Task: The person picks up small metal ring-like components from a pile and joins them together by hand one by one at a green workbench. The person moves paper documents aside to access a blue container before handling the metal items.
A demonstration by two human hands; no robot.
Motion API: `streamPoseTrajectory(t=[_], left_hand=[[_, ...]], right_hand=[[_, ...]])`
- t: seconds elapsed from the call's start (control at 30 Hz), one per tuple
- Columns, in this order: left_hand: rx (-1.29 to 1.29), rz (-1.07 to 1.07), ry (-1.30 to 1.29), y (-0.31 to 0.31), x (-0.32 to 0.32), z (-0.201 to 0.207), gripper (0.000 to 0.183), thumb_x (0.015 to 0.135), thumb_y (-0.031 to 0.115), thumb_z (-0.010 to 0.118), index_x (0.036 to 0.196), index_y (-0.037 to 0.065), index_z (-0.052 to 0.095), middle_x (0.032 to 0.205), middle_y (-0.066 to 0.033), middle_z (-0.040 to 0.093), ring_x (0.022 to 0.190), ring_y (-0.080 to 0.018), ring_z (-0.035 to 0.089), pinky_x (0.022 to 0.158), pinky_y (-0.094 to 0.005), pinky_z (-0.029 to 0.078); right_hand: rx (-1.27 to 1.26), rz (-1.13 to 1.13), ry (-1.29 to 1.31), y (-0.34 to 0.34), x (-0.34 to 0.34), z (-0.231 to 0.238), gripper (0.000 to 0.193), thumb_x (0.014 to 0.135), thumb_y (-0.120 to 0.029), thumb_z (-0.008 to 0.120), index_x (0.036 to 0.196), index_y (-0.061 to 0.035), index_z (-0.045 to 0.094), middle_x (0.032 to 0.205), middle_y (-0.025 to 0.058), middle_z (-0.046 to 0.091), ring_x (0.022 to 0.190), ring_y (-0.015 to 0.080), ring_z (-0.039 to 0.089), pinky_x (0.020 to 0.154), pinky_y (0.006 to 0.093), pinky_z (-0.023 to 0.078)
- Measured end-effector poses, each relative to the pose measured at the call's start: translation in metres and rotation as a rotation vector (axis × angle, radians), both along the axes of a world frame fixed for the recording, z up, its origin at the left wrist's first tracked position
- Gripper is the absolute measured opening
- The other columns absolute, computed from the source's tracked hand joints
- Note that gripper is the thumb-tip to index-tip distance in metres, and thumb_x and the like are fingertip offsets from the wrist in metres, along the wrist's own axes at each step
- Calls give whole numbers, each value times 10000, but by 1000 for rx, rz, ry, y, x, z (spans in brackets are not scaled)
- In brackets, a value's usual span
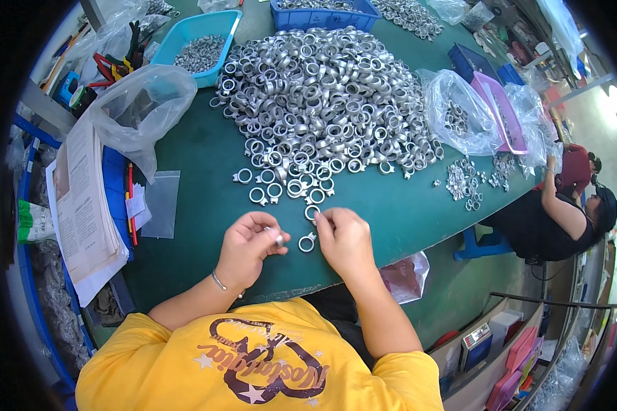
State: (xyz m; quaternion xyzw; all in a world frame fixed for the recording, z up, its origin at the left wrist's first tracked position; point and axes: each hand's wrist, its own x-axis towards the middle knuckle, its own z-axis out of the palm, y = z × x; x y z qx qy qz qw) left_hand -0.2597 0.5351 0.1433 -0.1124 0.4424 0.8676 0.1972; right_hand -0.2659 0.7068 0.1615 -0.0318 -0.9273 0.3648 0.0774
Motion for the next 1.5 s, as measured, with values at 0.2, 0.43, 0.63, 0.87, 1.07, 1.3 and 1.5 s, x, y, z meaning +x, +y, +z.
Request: streamPoseTrajectory(t=[0.2,0.43,0.63,0.87,1.07,1.3,1.5], left_hand=[[66,-99,-68,-5,0,-5,120,889,129,565,935,30,517,796,-58,573,562,-80,490,401,-183,364],[-41,-316,-49,-5,1,1,268,836,93,650,1072,-17,590,863,-40,623,582,-44,503,450,-156,375],[-265,-138,360,-2,6,-3,372,727,-44,708,1069,16,577,904,-22,610,610,-16,468,545,-140,387],[-509,-80,570,-2,7,-1,317,707,-44,721,990,20,592,891,-10,574,594,-18,441,534,-156,370],[-509,-89,577,-3,8,-1,226,702,-42,725,901,18,637,882,-18,575,603,-26,450,543,-162,373],[-508,-91,611,-2,10,-7,247,675,-16,763,887,17,641,859,-25,588,639,-42,504,562,-167,401],[-502,-123,528,-2,11,-3,238,659,1,782,839,21,628,817,-23,584,637,-51,510,553,-172,406]], right_hand=[[-62,-13,-160,-3,-12,-6,105,758,-100,658,753,2,633,682,125,610,589,250,596,550,327,479],[-96,335,460,-14,12,-6,153,716,51,665,855,-7,639,755,101,621,633,194,610,560,248,493],[-461,253,211,-8,23,-6,168,739,32,688,897,9,636,820,91,623,664,117,590,537,213,464],[-441,293,167,-8,26,-6,165,725,14,715,877,14,650,790,84,637,644,111,588,543,210,454],[-520,274,77,-4,28,-9,145,761,18,677,903,19,648,826,109,655,648,121,598,553,214,463],[-605,219,-91,-9,31,-10,139,806,27,606,939,17,648,807,86,654,671,103,596,582,198,462],[-803,112,-220,-13,36,-16,147,808,34,594,943,18,650,818,77,655,679,95,595,592,198,466]])
